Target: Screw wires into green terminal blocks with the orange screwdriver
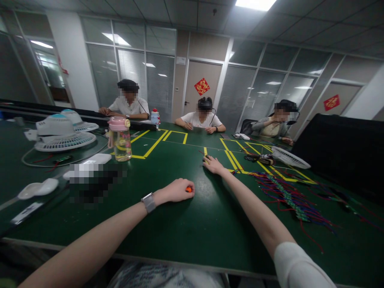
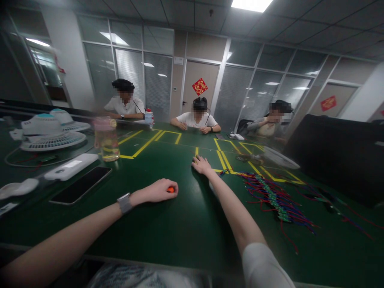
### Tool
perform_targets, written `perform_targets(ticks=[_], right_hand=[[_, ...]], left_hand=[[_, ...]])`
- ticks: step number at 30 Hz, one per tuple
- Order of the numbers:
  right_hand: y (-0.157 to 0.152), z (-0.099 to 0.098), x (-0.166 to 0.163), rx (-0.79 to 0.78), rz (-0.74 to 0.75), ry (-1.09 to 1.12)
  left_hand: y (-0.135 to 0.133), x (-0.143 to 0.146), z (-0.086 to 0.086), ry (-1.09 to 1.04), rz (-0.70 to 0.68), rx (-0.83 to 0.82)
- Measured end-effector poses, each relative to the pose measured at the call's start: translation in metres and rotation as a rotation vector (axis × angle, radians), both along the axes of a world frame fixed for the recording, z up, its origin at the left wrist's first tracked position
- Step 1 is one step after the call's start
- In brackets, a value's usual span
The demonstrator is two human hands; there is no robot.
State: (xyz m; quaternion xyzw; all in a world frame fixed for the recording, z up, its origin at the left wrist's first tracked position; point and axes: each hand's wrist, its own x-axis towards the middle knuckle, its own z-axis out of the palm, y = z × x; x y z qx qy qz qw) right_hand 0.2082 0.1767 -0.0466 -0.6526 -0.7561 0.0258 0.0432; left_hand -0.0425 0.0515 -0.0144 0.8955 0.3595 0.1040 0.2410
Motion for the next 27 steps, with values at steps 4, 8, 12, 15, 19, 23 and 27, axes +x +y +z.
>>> perform_targets(ticks=[4, 8, 12, 15, 19, 23, 27], right_hand=[[-0.01, 0.003, -0.018, 0.054, 0.116, 0.021], [-0.032, 0.004, -0.035, 0.102, 0.246, 0.069], [-0.063, 0.001, -0.043, 0.127, 0.332, 0.136], [-0.093, -0.006, -0.047, 0.144, 0.394, 0.214], [-0.133, -0.018, -0.052, 0.164, 0.524, 0.531], [-0.156, -0.022, -0.058, 0.191, 0.47, 0.663], [-0.16, -0.021, -0.059, 0.117, 0.416, 0.778]], left_hand=[[-0.001, 0.001, 0.0, -0.007, 0.003, 0.012], [-0.001, 0.0, 0.0, -0.026, -0.003, 0.017], [0.0, -0.002, 0.004, -0.053, -0.022, 0.005], [0.003, -0.004, 0.013, -0.173, 0.061, 0.047], [0.008, -0.008, 0.03, -0.493, 0.246, 0.168], [0.011, -0.012, 0.039, -0.712, 0.272, 0.127], [0.005, -0.01, 0.041, -0.949, 0.234, 0.138]])
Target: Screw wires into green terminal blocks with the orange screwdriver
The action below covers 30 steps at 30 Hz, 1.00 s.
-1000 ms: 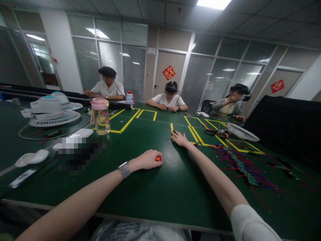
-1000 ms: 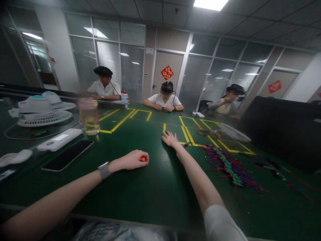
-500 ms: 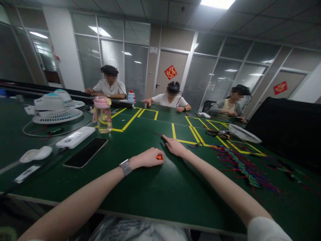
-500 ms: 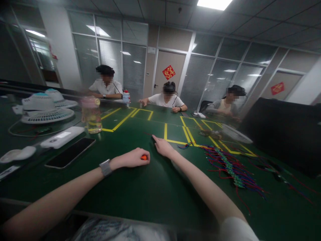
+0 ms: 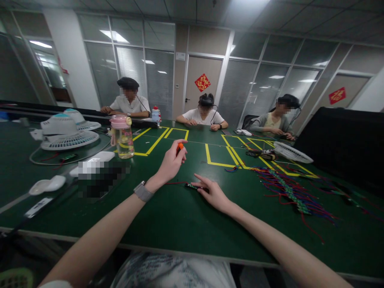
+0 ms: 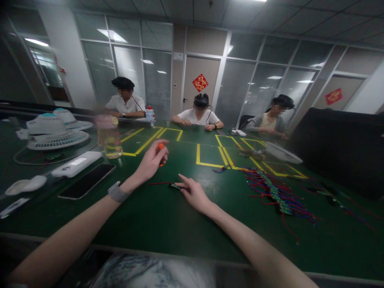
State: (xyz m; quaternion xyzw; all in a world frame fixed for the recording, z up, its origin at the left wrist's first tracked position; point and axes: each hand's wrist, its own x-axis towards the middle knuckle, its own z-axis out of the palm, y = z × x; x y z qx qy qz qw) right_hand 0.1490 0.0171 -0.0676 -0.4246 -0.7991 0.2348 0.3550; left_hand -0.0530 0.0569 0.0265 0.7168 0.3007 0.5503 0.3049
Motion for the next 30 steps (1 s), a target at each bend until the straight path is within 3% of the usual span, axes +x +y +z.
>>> perform_targets(ticks=[4, 7, 13, 30], right_hand=[[-0.003, 0.002, 0.001, -0.122, 0.062, 0.086], [-0.007, 0.003, 0.001, -0.174, 0.104, 0.127], [-0.012, 0.005, 0.0, -0.177, 0.122, 0.115], [-0.014, 0.007, 0.0, -0.171, 0.096, 0.094]], left_hand=[[-0.006, 0.007, -0.004, -0.243, -0.073, 0.016], [-0.009, 0.013, -0.01, -0.307, -0.101, 0.005], [-0.014, 0.02, -0.016, -0.276, -0.168, -0.035], [-0.015, 0.021, -0.022, -0.215, -0.171, -0.041]])
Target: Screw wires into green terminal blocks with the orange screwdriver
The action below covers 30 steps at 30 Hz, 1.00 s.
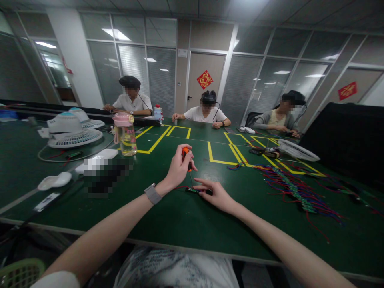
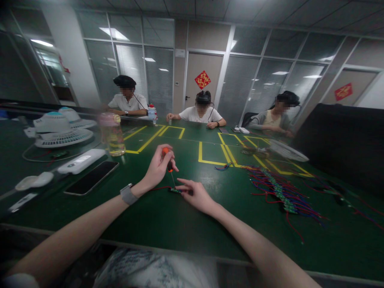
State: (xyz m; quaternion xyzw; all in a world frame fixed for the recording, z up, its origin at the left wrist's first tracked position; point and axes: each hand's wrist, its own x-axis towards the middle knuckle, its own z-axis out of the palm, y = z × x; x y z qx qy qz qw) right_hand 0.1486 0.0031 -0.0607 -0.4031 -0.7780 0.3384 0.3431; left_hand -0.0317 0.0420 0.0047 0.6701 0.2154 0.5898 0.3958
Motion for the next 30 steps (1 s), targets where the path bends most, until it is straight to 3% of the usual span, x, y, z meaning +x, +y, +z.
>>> perform_targets(ticks=[15, 24, 30], right_hand=[[-0.001, 0.001, 0.0, -0.002, -0.005, -0.011], [-0.003, 0.009, -0.017, 0.213, -0.154, -0.245], [0.003, 0.007, -0.018, 0.249, -0.11, -0.256]], left_hand=[[0.001, 0.001, -0.005, 0.079, 0.009, 0.043], [-0.014, -0.004, 0.015, 0.277, 0.183, 0.357], [-0.016, 0.001, 0.033, 0.224, -0.018, 0.117]])
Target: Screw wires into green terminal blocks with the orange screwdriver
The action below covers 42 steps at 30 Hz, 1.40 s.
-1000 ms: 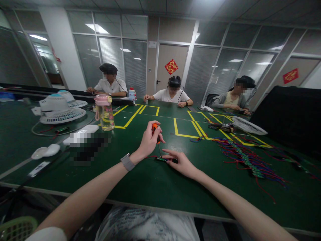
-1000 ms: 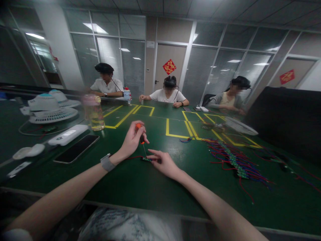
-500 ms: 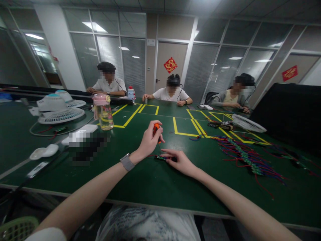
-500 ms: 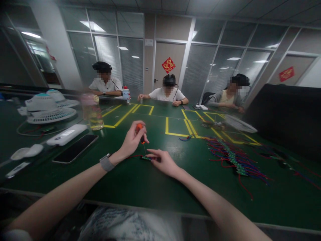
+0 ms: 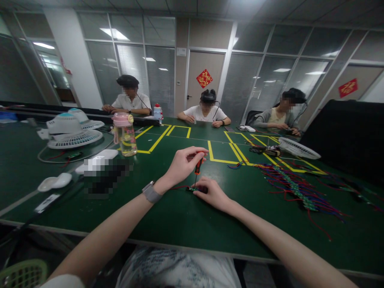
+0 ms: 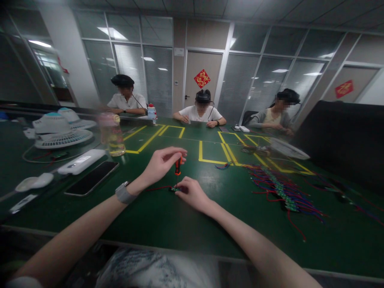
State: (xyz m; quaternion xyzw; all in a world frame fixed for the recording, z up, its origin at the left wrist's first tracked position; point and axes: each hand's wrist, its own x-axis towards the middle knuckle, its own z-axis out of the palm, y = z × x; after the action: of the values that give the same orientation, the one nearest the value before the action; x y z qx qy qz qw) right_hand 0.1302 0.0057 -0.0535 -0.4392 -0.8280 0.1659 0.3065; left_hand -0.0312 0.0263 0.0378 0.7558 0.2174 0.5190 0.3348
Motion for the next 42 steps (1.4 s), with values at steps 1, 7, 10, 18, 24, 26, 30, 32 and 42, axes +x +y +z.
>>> perform_targets(ticks=[1, 7, 10, 18, 24, 26, 30, 32, 42], right_hand=[[0.001, 0.0, 0.001, -0.004, 0.008, 0.0], [-0.001, 0.002, 0.007, -0.042, 0.043, 0.017], [-0.003, 0.003, 0.01, -0.062, 0.056, 0.017], [-0.004, 0.004, 0.013, -0.039, 0.055, 0.001], [-0.003, 0.001, 0.012, -0.034, 0.051, 0.014], [-0.004, 0.0, 0.013, -0.022, 0.057, 0.008], [-0.005, -0.002, 0.015, 0.071, 0.065, -0.021], [-0.004, -0.003, 0.017, 0.088, 0.081, -0.028], [-0.002, 0.003, 0.029, -0.045, 0.169, -0.225]], left_hand=[[0.001, 0.002, 0.003, 0.021, 0.008, 0.009], [0.013, 0.015, 0.007, 0.221, 0.119, 0.252], [0.02, 0.015, 0.0, 0.225, 0.182, 0.367], [0.021, 0.0, -0.005, -0.001, -0.095, -0.065], [0.02, -0.003, -0.002, -0.027, -0.087, -0.099], [0.019, -0.001, -0.003, -0.013, -0.016, -0.029], [0.014, 0.002, -0.005, 0.012, 0.098, 0.124], [0.011, 0.004, -0.005, 0.035, 0.11, 0.192], [-0.005, 0.014, -0.006, -0.126, -0.185, -0.14]])
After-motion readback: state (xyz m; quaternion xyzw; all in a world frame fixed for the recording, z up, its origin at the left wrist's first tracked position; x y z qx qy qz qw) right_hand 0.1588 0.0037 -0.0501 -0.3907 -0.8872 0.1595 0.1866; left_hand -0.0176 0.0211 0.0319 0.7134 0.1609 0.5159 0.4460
